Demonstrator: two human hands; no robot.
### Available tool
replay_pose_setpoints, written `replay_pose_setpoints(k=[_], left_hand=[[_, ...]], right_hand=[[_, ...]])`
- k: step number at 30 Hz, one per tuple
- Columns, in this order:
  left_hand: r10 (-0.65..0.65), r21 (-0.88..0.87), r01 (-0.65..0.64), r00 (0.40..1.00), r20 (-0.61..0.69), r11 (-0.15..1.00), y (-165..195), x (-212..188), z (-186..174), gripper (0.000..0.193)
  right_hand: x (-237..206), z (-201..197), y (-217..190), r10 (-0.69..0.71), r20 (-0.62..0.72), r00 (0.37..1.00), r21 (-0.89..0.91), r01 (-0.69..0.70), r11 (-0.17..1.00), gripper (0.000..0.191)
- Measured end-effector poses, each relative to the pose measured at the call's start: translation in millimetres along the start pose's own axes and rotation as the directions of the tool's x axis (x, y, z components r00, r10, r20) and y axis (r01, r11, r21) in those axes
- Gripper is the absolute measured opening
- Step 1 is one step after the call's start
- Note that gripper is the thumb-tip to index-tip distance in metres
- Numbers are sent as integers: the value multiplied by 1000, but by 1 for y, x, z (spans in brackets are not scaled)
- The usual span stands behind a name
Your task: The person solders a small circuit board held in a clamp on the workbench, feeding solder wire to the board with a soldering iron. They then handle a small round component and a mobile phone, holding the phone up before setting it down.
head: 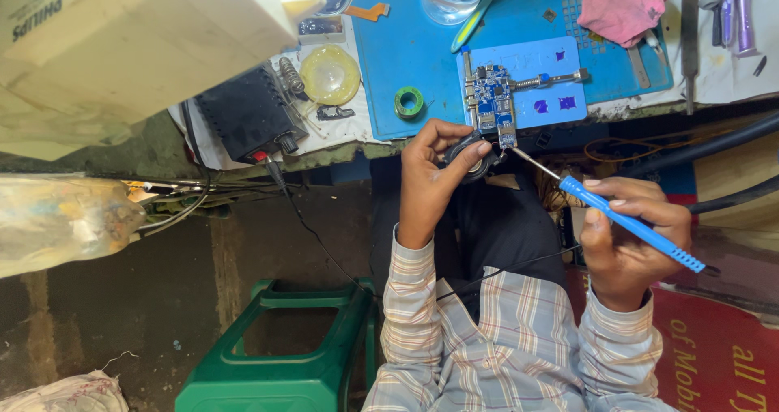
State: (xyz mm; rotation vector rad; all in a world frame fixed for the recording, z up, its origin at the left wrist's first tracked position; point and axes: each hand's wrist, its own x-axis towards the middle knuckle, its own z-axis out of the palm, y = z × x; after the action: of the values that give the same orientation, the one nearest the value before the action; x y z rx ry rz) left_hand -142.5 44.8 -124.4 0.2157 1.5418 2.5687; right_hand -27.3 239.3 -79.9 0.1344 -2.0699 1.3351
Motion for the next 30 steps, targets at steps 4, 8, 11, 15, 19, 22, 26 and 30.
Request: replay_pose_setpoints(k=[4,8,11,15,19,22,26,30], left_hand=[[3,5,-3,1000,-1,1000,-1,0,-1,24],[-8,-3,8,1000,-1,1000,0,1,0,24],[-11,20,11,1000,0,1000,7,1,2,24],[58,247,-54,998,-9,967,27,-10,5,25],[7,441,16,999,-49,898,42,-17,7,22],[50,416,-42,999,-9,909,45,-12,7,20],[49,375,-50,999,12,926,46,-11,8,21],[70,425,-78,997,35,902,47,-12,7,21]], right_hand=[[0,0,1,-10,2,1000,-6,10,1000,27],[1,0,1,2,-9,1000,9,-1,1000,28],[-1,0,0,12,-17,1000,19,-12,1000,29],[-1,-3,4,10,-31,999,16,-10,1000,30],[-4,-4,9,31,-47,998,38,-29,999,31],[-6,-4,11,19,-43,999,14,-18,1000,31],[-4,-5,13,12,-51,999,11,-12,1000,31],[-4,-6,13,1,-48,999,6,-1,1000,32]])
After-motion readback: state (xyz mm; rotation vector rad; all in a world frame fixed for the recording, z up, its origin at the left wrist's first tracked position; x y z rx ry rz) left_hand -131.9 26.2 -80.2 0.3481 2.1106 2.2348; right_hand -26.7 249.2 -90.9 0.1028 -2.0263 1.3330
